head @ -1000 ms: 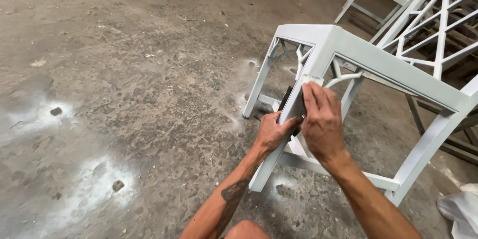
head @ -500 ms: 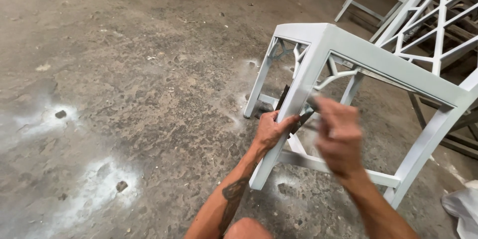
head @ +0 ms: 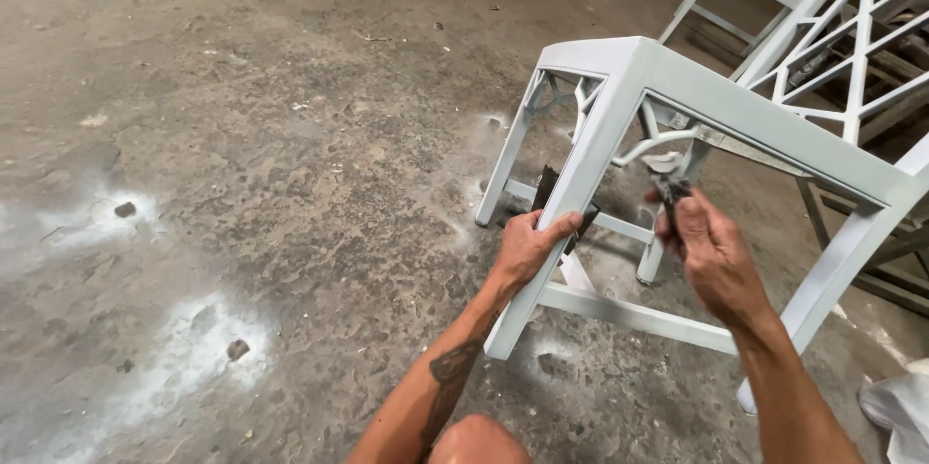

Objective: Repairing and finishing a white chair frame by applying filler and sanding joints with a putty knife and sandpaper.

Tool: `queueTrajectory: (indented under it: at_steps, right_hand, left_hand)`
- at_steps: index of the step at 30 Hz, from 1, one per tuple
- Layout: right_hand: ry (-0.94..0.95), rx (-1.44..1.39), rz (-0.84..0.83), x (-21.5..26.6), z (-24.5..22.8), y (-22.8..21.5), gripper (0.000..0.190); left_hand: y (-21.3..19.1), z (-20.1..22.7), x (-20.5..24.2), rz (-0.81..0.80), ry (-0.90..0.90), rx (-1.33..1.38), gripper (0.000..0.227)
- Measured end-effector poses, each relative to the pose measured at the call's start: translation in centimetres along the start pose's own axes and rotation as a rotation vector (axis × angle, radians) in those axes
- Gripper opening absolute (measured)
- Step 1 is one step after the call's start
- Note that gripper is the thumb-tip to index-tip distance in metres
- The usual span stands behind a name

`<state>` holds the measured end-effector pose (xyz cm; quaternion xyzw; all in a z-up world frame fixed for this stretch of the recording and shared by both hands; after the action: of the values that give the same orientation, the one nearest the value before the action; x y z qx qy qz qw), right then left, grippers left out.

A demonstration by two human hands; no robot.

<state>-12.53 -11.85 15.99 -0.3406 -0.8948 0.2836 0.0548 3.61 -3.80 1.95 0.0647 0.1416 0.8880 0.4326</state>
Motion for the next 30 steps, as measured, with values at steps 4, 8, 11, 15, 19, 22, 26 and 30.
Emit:
queueTrajectory:
  at_steps: [4,8,11,15,19,22,26,30]
  right_hand:
    - [-0.477,0.682,0.15,-2.4,-0.8,0.0,0.056]
    - [-1.052,1.135,0.38,-3.5,-1.2,1.1,0.053]
    - [-1.068,1.241,0.395,-4.8,-1.4,1.3,0.055]
    - [-1.071,1.201,0.368,-5.1,-2.0,1.4,0.054]
    - [-1.084,1.199,0.365,-5.5,-2.4,1.9,0.049]
    - [-1.088,1.213,0.373,-5.7,-2.4,1.8,0.047]
    - [-1.063,1.336,0.431,-5.6,-1.1,2.1,0.05]
    - [-1.063,1.315,0.427,-4.5,-1.2,1.3,0.045]
  left_hand:
    - [-0.2,-1.8,-1.3,-0.006,0.02,0.133,0.056]
    - [-0.4,-2.9,-2.5,0.032,0.063,0.243,0.043]
    - [-0.6,-1.7,-1.7,0.035,0.063,0.25,0.043]
    - [-0.5,-1.6,-1.5,0.03,0.059,0.263,0.044]
    - [-0.7,-0.6,-1.0,0.036,0.054,0.229,0.043]
    - [-0.6,-0.5,-1.0,0.029,0.05,0.228,0.043]
    - [-0.7,-1.0,-0.8,0.03,0.048,0.226,0.044]
    - [-0.7,-1.8,-2.0,0.05,0.061,0.171,0.044]
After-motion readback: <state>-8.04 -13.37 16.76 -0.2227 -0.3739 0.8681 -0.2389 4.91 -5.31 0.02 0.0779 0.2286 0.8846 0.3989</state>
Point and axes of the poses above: each hand's wrist, its own x-axis away from the middle knuckle, its own y-axis out of the palm, z = x × y, the point moved 7 cm from there along -x, towards the middle knuckle, and after that the axes turned 7 degrees about x, right-handed, at the moved point
